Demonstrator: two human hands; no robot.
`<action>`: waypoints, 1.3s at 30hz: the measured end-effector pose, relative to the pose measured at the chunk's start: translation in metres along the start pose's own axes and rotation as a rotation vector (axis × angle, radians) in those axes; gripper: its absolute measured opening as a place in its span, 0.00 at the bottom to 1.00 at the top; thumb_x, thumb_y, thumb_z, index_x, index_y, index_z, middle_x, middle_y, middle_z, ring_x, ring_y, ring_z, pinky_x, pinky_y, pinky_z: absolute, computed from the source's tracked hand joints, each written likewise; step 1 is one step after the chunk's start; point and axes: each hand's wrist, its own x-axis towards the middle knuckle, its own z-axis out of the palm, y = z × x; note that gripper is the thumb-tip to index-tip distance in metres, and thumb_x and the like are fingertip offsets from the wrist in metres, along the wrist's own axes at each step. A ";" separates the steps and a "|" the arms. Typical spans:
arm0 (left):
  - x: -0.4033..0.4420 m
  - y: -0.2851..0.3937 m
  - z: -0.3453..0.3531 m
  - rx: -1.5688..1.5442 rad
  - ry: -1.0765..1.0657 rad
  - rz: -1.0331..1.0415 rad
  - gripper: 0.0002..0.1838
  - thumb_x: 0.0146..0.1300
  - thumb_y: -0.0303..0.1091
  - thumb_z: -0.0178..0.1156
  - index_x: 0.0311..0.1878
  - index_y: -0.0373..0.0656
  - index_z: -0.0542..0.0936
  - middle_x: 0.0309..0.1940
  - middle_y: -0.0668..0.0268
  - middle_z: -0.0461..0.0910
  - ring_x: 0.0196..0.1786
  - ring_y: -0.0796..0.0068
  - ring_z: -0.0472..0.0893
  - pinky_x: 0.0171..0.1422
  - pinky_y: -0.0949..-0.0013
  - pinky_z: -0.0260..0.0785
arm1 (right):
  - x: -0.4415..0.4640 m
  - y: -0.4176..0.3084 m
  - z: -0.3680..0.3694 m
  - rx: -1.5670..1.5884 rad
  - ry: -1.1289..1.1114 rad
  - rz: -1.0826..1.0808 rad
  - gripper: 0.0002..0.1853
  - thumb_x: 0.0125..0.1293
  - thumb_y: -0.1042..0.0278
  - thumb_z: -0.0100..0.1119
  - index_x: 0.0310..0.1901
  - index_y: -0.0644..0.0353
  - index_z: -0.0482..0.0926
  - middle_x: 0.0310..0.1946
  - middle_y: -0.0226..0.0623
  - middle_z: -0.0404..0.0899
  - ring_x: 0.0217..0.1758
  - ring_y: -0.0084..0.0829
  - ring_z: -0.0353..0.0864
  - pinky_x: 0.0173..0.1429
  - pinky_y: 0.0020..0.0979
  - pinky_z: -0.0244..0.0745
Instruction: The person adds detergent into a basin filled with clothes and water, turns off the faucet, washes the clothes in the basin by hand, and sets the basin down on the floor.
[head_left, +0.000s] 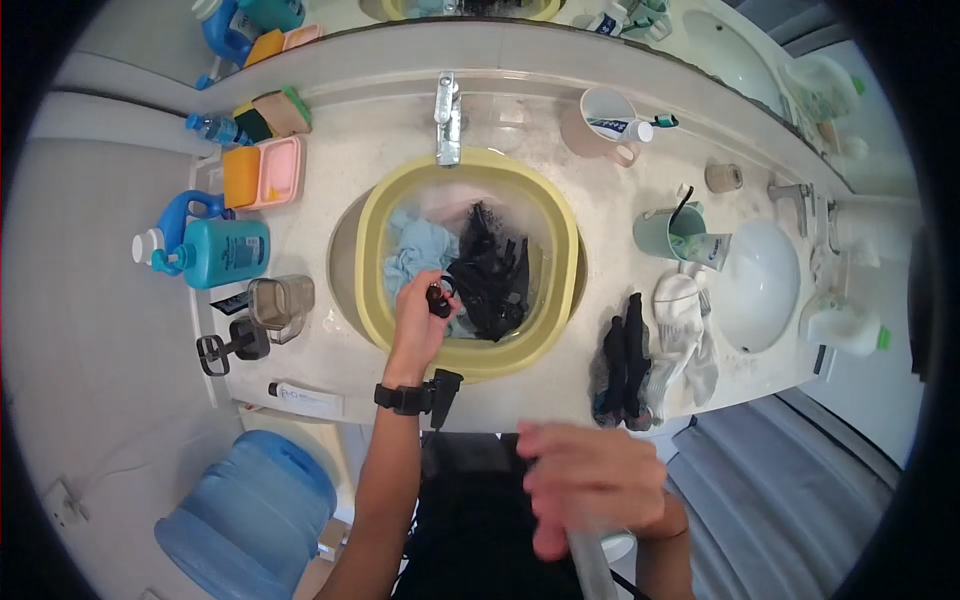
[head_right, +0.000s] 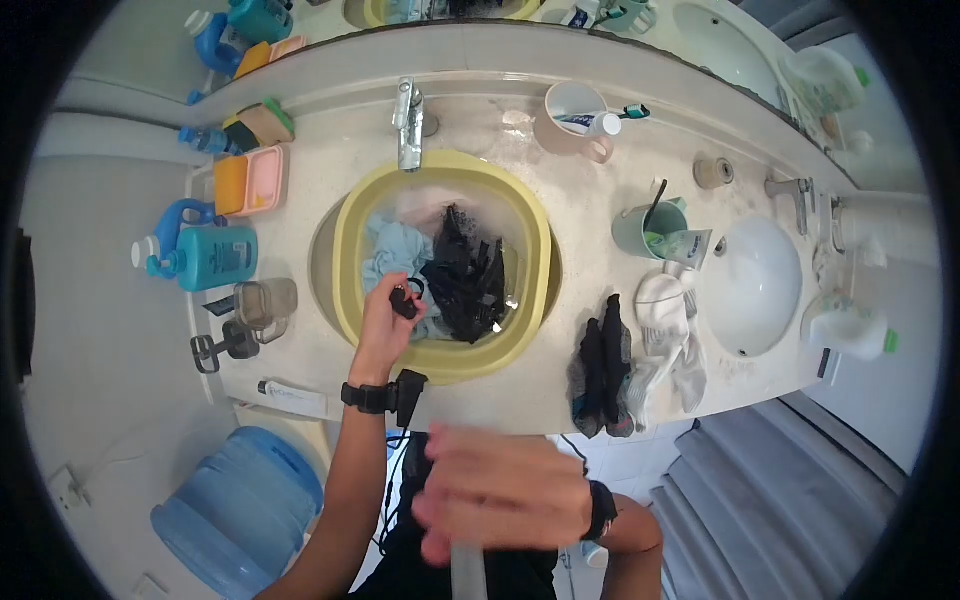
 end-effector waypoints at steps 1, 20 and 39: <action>-0.002 -0.003 -0.002 -0.025 0.007 -0.027 0.06 0.69 0.30 0.58 0.42 0.38 0.80 0.30 0.70 0.71 0.36 0.78 0.73 0.39 0.70 0.71 | -0.002 -0.006 0.000 0.028 0.005 -0.023 0.17 0.54 0.68 0.80 0.42 0.66 0.85 0.32 0.43 0.82 0.37 0.46 0.87 0.52 0.47 0.87; -0.011 -0.008 0.009 0.163 0.065 0.001 0.14 0.78 0.41 0.58 0.47 0.38 0.76 0.33 0.69 0.75 0.33 0.80 0.77 0.39 0.78 0.74 | 0.000 0.000 -0.006 -0.153 -0.111 -0.044 0.23 0.48 0.74 0.81 0.46 0.70 0.83 0.31 0.43 0.79 0.33 0.45 0.83 0.45 0.42 0.85; -0.015 -0.021 0.026 0.127 0.175 -0.024 0.27 0.80 0.59 0.45 0.25 0.55 0.60 0.16 0.79 0.52 0.15 0.83 0.49 0.17 0.73 0.37 | 0.002 -0.004 0.001 -0.340 -0.071 -0.061 0.19 0.49 0.71 0.81 0.43 0.66 0.87 0.29 0.40 0.78 0.31 0.41 0.83 0.44 0.42 0.87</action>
